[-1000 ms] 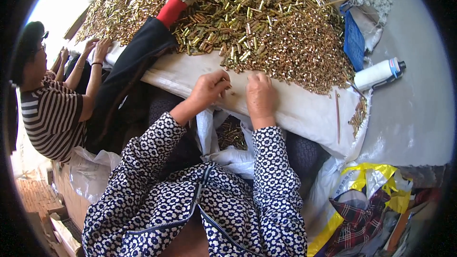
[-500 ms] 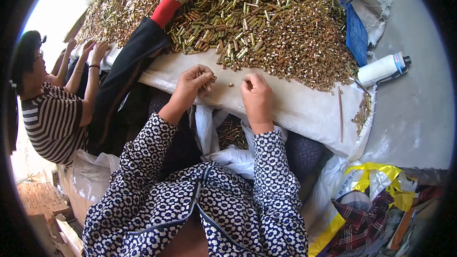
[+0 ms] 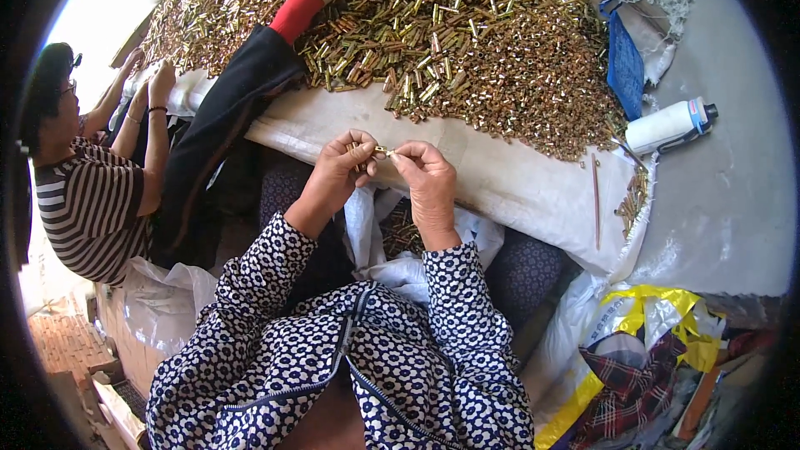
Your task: The person assembles metal components by picking up casings and small metal parts from piles and inserting the parts into the casings by hand.
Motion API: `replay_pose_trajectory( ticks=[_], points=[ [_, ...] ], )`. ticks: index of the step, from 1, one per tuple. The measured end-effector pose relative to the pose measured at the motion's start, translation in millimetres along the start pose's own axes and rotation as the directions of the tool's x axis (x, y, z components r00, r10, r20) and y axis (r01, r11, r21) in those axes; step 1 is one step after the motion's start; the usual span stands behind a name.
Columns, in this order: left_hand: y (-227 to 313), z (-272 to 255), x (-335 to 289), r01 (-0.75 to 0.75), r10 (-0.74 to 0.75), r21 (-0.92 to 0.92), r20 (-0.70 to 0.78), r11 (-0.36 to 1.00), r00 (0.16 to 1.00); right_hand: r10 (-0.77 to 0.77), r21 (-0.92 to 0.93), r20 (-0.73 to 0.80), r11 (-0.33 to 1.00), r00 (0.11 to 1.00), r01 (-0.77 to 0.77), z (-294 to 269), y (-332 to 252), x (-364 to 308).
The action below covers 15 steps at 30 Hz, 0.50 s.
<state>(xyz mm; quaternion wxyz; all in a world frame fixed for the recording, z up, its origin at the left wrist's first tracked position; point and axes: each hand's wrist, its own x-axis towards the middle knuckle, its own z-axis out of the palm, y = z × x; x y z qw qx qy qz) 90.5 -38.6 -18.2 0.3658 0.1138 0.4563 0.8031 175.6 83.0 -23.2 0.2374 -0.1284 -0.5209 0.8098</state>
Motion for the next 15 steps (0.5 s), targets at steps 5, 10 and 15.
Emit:
replay_pose_trajectory(
  ticks=[5,10,15],
  points=[
    [-3.1,3.2,-4.1,-0.01,0.011,-0.041,0.034,0.999,0.999,0.018,0.106,-0.024,0.994,1.0,-0.015,5.1,0.9,-4.2],
    [-3.5,4.7,-7.4,-0.027,0.028,-0.047,0.023,0.999,0.999,-0.021,0.126,-0.049,0.992,0.999,0.027,6.5,6.5,-6.9],
    [-6.2,5.7,-8.1,-0.05,0.051,-0.063,0.016,0.997,0.999,-0.071,0.136,-0.089,0.987,0.994,0.083,11.0,9.8,-11.0]
  ],
)
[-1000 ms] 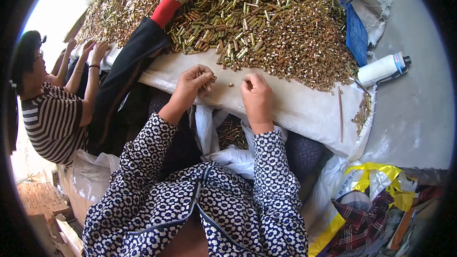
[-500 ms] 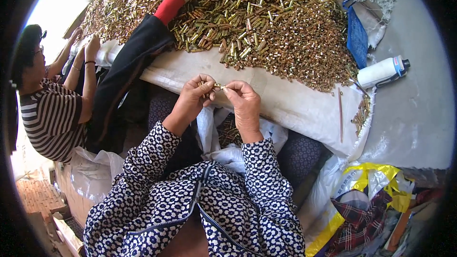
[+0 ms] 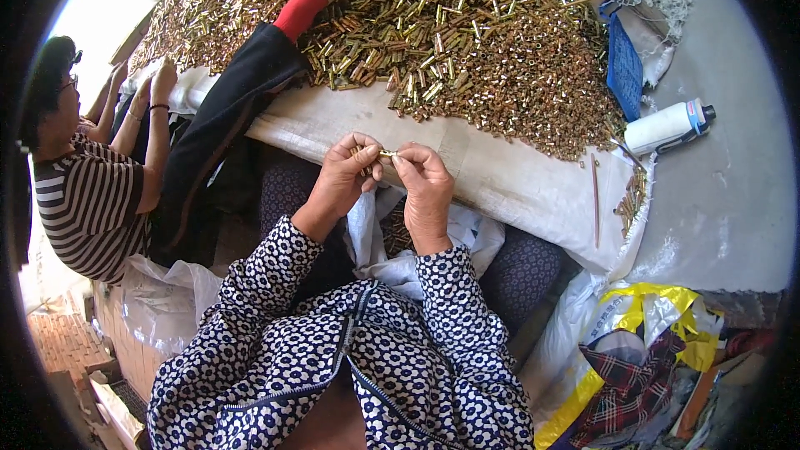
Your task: The person assembles metal components by picking up casings and small metal parts from piles and inserting the parts into the casings by hand.
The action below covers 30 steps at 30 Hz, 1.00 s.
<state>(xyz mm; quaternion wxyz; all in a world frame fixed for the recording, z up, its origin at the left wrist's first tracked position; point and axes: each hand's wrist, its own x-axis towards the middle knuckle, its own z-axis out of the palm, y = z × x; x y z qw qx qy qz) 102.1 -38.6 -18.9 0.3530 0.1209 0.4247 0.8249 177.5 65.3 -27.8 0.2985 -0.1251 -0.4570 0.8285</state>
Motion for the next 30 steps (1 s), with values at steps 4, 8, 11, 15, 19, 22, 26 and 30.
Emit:
replay_pose_trajectory(
  ticks=[4,8,11,15,19,22,26,30],
  points=[
    [-0.6,3.8,-2.4,-0.071,0.072,0.04,-0.007,0.997,0.997,0.074,0.184,-0.037,0.981,0.997,-0.066,1.1,1.1,-2.0],
    [0.3,5.0,-4.7,-0.11,0.108,0.076,0.028,0.991,0.994,0.067,0.157,-0.051,0.986,0.996,-0.058,2.4,-2.8,-3.5],
    [1.6,7.7,-6.2,-0.162,0.159,0.164,0.032,0.973,0.987,0.057,0.147,-0.025,0.988,0.998,-0.053,-0.9,-0.3,-3.3],
    [-1.3,9.4,-6.5,-0.18,0.177,0.122,0.029,0.976,0.984,0.036,0.148,-0.061,0.989,0.997,-0.026,2.5,0.0,-6.7],
    [-4.3,9.9,-8.7,-0.169,0.169,0.112,0.007,0.979,0.986,0.027,0.14,-0.069,0.99,0.997,-0.017,2.1,0.8,-8.6],
    [-4.9,11.4,-9.4,-0.176,0.177,0.116,0.002,0.978,0.984,-0.066,0.019,-0.07,0.998,0.995,0.068,4.4,-0.3,-9.9],
    [-8.7,9.5,-7.4,-0.2,0.201,0.1,0.006,0.975,0.98,-0.055,-0.01,-0.076,0.998,0.996,0.055,5.4,-0.1,-12.6],
    [-10.3,11.5,-9.8,-0.226,0.229,0.068,-0.031,0.972,0.973,-0.163,-0.192,-0.089,0.971,0.983,0.143,11.9,2.9,-16.9]
  ],
)
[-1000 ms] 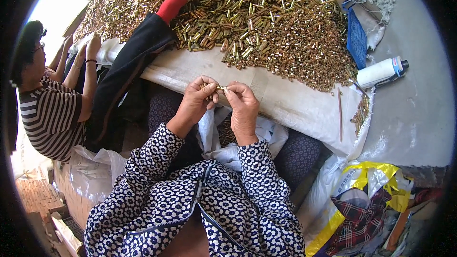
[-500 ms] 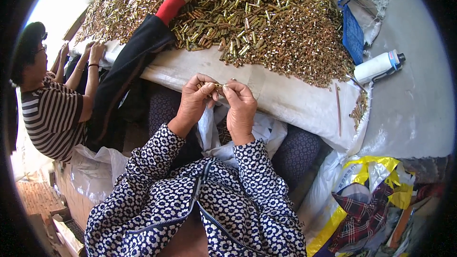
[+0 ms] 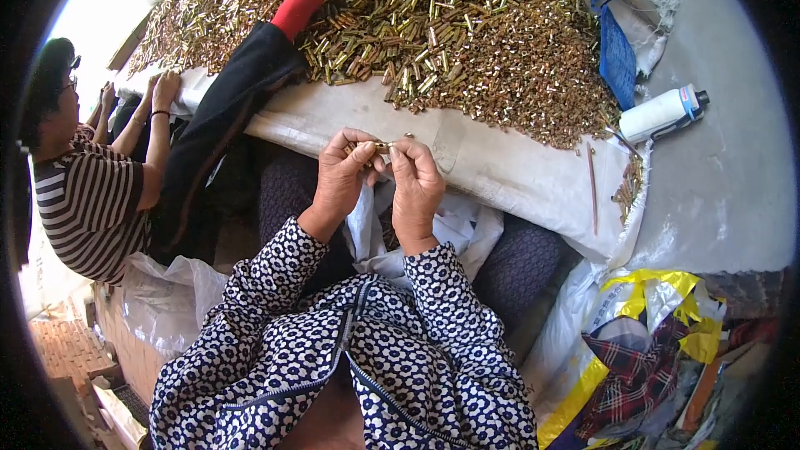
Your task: The person assembles metal components by picking up casings and small metal parts from piles and inserting the parts into the casings by hand.
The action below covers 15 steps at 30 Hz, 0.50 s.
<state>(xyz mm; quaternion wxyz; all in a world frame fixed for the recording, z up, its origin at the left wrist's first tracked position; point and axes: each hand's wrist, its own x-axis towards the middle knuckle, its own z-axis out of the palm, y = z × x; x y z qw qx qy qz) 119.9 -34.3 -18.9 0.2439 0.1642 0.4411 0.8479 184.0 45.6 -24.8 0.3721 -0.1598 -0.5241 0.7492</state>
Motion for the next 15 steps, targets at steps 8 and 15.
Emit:
replay_pose_trajectory(
  ticks=[8,15],
  points=[
    [-5.5,-4.3,0.7,-0.009,0.008,-0.014,-0.035,1.0,0.999,-0.03,-0.044,-0.006,0.999,1.0,0.029,0.0,9.7,2.8],
    [-5.0,-3.8,5.5,-0.002,0.003,0.01,-0.022,1.0,1.0,-0.015,-0.012,0.04,1.0,0.999,0.015,0.1,4.7,8.5]
  ],
)
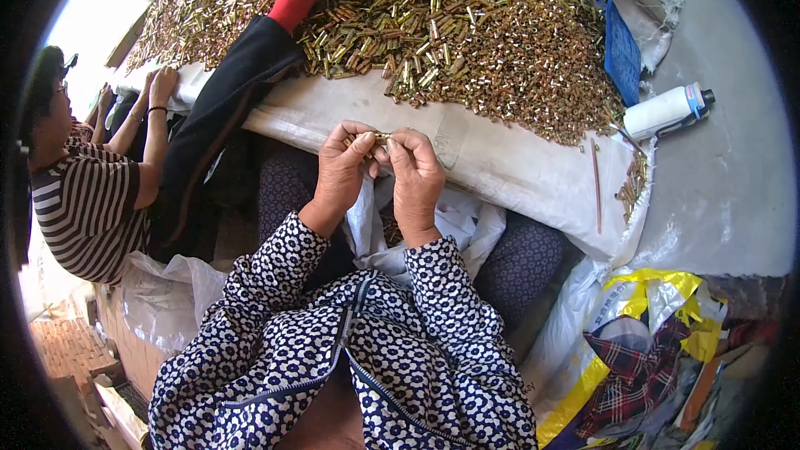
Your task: The person assembles metal components by picking up casings and small metal parts from piles and inserting the parts into the casings by hand.
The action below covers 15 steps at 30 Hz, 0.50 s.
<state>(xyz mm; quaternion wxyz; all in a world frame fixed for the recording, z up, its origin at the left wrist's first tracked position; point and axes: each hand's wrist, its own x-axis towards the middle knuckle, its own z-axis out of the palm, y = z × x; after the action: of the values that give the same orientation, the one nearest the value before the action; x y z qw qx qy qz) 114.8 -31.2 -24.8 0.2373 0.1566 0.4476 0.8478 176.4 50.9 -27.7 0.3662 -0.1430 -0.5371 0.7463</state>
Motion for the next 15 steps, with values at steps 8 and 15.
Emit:
replay_pose_trajectory(
  ticks=[8,15],
  points=[
    [6.7,-3.7,6.8,0.016,-0.018,0.126,0.012,0.992,1.0,0.161,0.045,0.156,0.984,0.975,-0.17,-6.2,-10.4,12.9],
    [15.3,-7.6,10.8,0.052,-0.054,0.179,0.006,0.982,0.999,0.057,-0.225,0.213,0.974,0.975,-0.008,-27.4,-10.3,30.3]
  ],
)
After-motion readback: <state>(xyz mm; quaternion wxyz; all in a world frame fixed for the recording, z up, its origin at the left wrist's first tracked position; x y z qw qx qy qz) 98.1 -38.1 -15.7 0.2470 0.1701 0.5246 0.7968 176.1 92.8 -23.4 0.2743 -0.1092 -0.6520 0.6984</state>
